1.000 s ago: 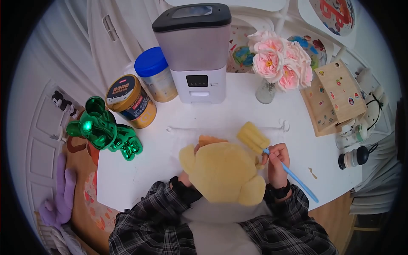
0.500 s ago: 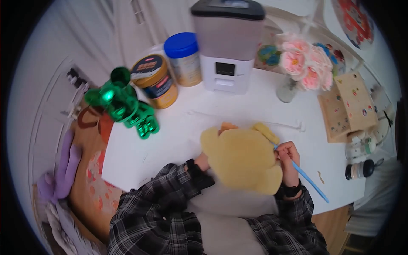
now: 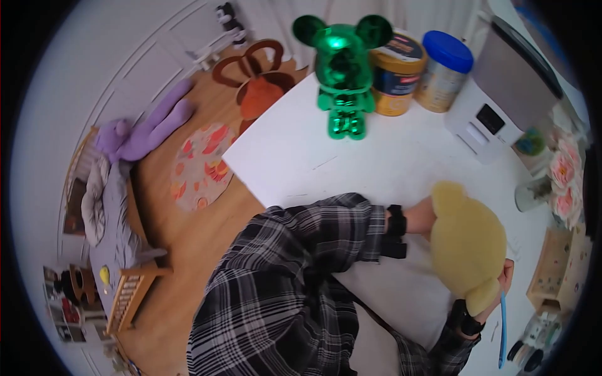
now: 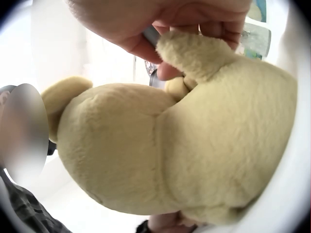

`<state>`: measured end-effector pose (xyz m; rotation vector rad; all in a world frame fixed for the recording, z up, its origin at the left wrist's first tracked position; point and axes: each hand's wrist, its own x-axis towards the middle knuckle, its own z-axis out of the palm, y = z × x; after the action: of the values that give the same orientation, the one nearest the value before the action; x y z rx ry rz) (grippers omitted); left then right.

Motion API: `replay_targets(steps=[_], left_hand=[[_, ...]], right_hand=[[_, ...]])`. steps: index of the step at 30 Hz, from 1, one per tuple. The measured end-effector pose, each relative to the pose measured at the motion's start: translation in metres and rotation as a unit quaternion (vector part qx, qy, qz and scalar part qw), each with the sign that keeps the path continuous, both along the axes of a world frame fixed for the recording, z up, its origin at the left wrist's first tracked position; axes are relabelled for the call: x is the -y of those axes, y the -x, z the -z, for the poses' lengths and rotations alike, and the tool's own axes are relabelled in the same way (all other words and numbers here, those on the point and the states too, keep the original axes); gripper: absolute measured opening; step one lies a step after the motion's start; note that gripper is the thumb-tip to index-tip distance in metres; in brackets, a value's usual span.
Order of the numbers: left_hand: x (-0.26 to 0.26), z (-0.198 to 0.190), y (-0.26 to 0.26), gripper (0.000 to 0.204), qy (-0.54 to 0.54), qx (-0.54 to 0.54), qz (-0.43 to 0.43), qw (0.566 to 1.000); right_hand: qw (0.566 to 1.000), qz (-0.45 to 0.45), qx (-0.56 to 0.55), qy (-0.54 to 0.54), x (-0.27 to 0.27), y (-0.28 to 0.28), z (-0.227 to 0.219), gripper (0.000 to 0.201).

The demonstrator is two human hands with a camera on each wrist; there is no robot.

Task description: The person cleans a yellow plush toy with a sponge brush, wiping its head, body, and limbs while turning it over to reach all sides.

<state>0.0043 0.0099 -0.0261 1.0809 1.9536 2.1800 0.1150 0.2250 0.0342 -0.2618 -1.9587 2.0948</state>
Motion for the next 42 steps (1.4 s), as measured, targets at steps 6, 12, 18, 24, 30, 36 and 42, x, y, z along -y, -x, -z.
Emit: replay_targets(steps=[6, 12, 18, 24, 30, 36, 42], left_hand=[[0.003, -0.003, -0.009, 0.031, -0.027, 0.045, 0.032, 0.998], [0.008, -0.001, -0.005, 0.045, 0.094, -0.182, -0.047, 0.978], [-0.002, 0.027, 0.009, 0.057, 0.001, 0.066, 0.08, 0.995], [0.005, 0.0, 0.0, 0.029, 0.01, -0.013, 0.01, 1.0], [0.009, -0.005, -0.006, 0.028, 0.05, -0.045, 0.007, 0.998], [0.016, -0.022, -0.015, 0.028, 0.082, 0.159, 0.046, 0.983], [0.004, -0.01, -0.009, 0.033, 0.028, 0.111, 0.024, 0.993]], right_hand=[[0.992, 0.039, -0.096, -0.073, -0.012, 0.003, 0.009, 0.009], [0.983, -0.027, -0.119, -0.139, -0.007, -0.003, 0.013, 0.009], [0.989, 0.02, -0.118, -0.084, -0.002, 0.002, 0.009, 0.011], [0.991, -0.031, -0.052, -0.118, -0.012, -0.001, 0.009, 0.015], [0.987, 0.063, -0.116, -0.095, -0.001, -0.006, -0.008, 0.014], [0.98, -0.029, -0.061, -0.186, -0.004, -0.002, -0.007, 0.012], [0.991, 0.01, -0.133, -0.023, -0.002, -0.006, -0.002, 0.014]])
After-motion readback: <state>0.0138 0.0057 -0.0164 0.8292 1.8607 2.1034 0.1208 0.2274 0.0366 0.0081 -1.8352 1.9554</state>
